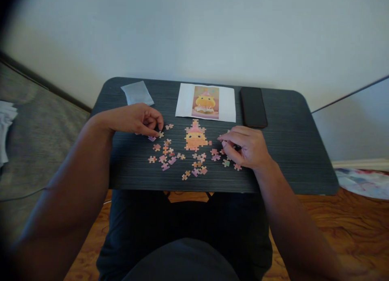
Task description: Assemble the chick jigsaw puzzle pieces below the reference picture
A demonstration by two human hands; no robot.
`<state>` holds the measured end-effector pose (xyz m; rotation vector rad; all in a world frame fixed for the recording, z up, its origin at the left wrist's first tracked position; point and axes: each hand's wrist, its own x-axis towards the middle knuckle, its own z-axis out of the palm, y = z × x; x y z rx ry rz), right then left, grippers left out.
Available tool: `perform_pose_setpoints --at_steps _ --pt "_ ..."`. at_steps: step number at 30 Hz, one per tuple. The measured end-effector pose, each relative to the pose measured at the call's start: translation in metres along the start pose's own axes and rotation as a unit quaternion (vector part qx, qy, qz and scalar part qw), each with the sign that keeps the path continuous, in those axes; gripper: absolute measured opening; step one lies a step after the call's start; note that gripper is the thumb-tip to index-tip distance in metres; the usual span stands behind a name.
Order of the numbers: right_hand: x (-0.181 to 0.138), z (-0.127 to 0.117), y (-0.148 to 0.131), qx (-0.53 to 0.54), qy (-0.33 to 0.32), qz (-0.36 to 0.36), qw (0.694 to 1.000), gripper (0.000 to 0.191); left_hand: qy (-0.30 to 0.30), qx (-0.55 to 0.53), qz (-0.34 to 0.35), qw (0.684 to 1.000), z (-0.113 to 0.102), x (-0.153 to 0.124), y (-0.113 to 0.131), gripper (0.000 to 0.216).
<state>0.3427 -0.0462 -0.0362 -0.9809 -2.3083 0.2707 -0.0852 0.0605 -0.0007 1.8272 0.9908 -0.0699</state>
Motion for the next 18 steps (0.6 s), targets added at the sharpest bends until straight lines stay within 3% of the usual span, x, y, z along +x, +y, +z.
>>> perform_pose_setpoints --at_steps 6,9,12,13,15,18 --pt "-0.001 0.003 -0.002 -0.031 0.028 0.004 0.999 0.02 0.006 0.028 0.015 0.999 0.001 0.002 0.0 0.026" --pt "-0.004 -0.001 0.004 -0.076 0.137 0.098 0.983 0.019 0.01 0.037 0.018 0.999 0.0 0.003 -0.005 0.029" --pt "-0.014 -0.011 0.03 -0.114 0.256 0.222 0.934 0.022 -0.008 0.022 0.003 1.0 -0.001 0.005 -0.011 0.031" --pt "-0.018 -0.015 0.044 -0.138 0.266 0.25 0.921 0.022 -0.014 0.02 0.001 1.0 -0.001 0.006 -0.012 0.032" --pt "-0.023 -0.022 0.073 -0.165 0.244 0.302 0.907 0.041 -0.025 0.021 -0.004 0.999 -0.002 0.006 -0.012 0.034" --pt "-0.022 -0.028 0.108 -0.07 0.193 0.376 0.904 0.058 -0.035 0.026 -0.015 0.999 -0.003 0.006 -0.009 0.039"
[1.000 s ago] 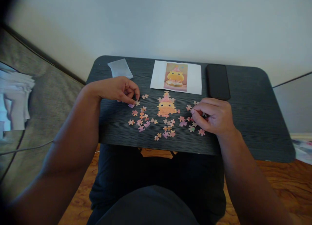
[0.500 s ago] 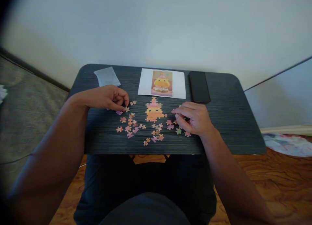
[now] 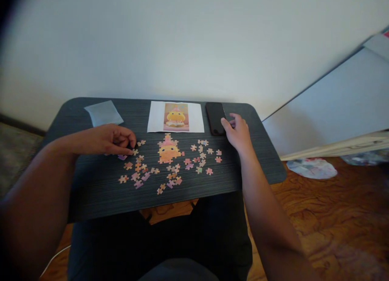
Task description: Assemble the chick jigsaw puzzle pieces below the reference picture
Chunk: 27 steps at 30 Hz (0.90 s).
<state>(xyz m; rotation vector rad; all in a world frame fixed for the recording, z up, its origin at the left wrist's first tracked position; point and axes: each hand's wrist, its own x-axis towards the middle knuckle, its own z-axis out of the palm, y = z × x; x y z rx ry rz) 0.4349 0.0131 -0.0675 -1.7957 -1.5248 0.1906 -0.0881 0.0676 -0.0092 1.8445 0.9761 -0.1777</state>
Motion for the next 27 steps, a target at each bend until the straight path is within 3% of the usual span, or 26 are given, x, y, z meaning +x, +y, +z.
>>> perform_pose_setpoints --at_steps 1,3,5,10,12,19,22,24,27 --pt "0.007 0.001 0.002 0.016 -0.008 -0.004 1.0 0.059 -0.001 0.0 -0.003 1.0 0.0 0.0 0.001 0.038" --pt "0.017 0.001 -0.002 0.022 0.058 -0.034 0.998 0.051 -0.002 -0.002 -0.004 1.0 0.0 -0.001 0.001 0.034" --pt "0.02 -0.002 -0.015 0.038 0.073 -0.088 0.993 0.046 -0.001 -0.006 0.003 1.0 0.0 -0.001 -0.001 0.03" --pt "0.006 -0.006 -0.046 0.027 -0.12 -0.226 0.966 0.047 0.004 -0.01 0.013 1.0 0.001 0.0 -0.003 0.032" --pt "0.002 -0.004 -0.05 0.011 -0.15 -0.244 0.958 0.05 0.007 -0.014 0.008 1.0 0.001 0.001 -0.003 0.035" --pt "0.008 -0.003 -0.044 0.054 -0.127 -0.237 0.962 0.057 0.0 -0.012 0.012 1.0 0.001 0.001 -0.006 0.035" --pt "0.015 -0.006 -0.042 0.009 -0.062 -0.221 0.973 0.057 -0.002 -0.018 0.014 1.0 0.001 0.002 -0.009 0.037" --pt "0.019 -0.006 -0.043 -0.061 -0.013 -0.165 0.984 0.07 0.0 -0.021 0.014 1.0 0.002 0.003 -0.01 0.037" --pt "0.02 0.0 -0.05 -0.141 -0.03 -0.055 0.988 0.091 0.006 -0.021 0.014 1.0 0.003 0.003 -0.011 0.038"
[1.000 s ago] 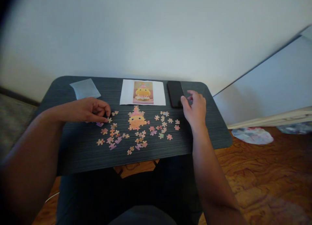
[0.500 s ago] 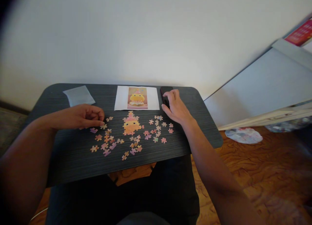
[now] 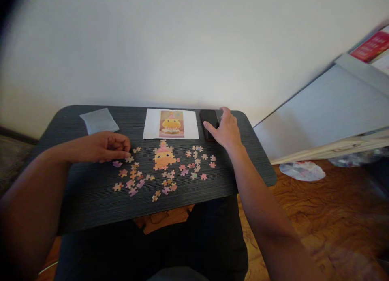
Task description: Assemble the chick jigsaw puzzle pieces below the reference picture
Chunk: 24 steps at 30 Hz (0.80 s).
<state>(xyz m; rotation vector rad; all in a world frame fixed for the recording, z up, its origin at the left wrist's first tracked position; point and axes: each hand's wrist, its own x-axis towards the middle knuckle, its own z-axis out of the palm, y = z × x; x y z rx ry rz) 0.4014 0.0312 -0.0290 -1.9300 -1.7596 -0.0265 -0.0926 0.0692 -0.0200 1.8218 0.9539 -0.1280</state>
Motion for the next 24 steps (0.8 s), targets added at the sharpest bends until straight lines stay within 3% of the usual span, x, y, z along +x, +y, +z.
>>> perform_pose_setpoints --at_steps 9,18,24 --pt "0.0 0.016 -0.029 -0.115 -0.047 0.084 0.989 0.102 0.004 -0.008 -0.003 1.0 0.001 -0.001 0.001 0.04" --pt "0.005 0.024 -0.028 -0.097 -0.043 0.097 0.99 0.092 0.008 -0.003 -0.014 1.0 0.001 -0.001 0.004 0.038" --pt "0.005 0.023 -0.016 -0.047 -0.027 0.094 0.994 0.098 0.005 -0.008 -0.009 1.0 0.0 -0.001 -0.003 0.035"
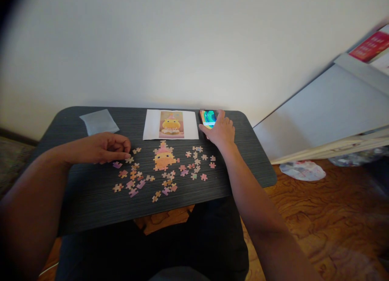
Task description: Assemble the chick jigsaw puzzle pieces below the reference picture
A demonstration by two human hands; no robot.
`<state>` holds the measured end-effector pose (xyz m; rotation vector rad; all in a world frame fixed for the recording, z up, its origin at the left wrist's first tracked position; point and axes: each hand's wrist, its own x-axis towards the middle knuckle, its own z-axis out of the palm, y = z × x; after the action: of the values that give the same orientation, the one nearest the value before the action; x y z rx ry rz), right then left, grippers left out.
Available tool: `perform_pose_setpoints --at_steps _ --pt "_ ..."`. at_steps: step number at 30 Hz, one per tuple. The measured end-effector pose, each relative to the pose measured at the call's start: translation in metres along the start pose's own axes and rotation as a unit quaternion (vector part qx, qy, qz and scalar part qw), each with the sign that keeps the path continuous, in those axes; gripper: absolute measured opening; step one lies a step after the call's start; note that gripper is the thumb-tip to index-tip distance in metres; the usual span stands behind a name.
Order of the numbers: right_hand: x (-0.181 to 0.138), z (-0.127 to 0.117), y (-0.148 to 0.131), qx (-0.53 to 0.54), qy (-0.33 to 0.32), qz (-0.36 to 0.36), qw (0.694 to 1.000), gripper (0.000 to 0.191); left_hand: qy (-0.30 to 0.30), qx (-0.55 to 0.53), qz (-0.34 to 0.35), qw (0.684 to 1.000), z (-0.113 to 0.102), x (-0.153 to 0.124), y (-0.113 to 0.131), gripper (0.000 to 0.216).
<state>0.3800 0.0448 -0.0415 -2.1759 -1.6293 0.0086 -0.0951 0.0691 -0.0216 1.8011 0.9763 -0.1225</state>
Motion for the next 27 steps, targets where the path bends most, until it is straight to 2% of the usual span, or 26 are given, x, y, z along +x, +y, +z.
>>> perform_pose_setpoints --at_steps 5,8,11,15,18,21,24,27 --pt "0.009 -0.014 0.034 0.144 0.037 -0.059 0.987 0.069 -0.003 0.008 -0.001 1.0 0.0 -0.002 0.008 0.037" --pt "0.005 -0.023 0.049 0.215 0.059 -0.151 0.963 0.055 0.005 0.017 -0.004 1.0 0.001 -0.003 0.014 0.04" --pt "-0.008 -0.026 0.055 0.265 0.0 -0.233 0.936 0.047 0.006 0.013 -0.005 1.0 0.002 -0.003 0.016 0.041" --pt "-0.012 -0.021 0.051 0.277 -0.094 -0.271 0.917 0.05 0.002 0.008 -0.004 1.0 0.001 -0.004 0.016 0.04" --pt "0.0 -0.015 0.046 0.255 -0.093 -0.28 0.921 0.057 0.005 0.011 -0.009 1.0 0.002 -0.004 0.015 0.038" --pt "0.014 -0.014 0.044 0.233 -0.058 -0.249 0.938 0.067 0.008 0.008 -0.009 1.0 0.002 -0.005 0.013 0.036" --pt "0.018 -0.016 0.05 0.208 -0.001 -0.211 0.955 0.066 0.003 0.006 0.0 1.0 0.001 -0.005 0.014 0.036" --pt "0.016 -0.018 0.057 0.206 0.015 -0.206 0.957 0.065 0.002 0.005 -0.005 1.0 0.001 -0.006 0.017 0.038"
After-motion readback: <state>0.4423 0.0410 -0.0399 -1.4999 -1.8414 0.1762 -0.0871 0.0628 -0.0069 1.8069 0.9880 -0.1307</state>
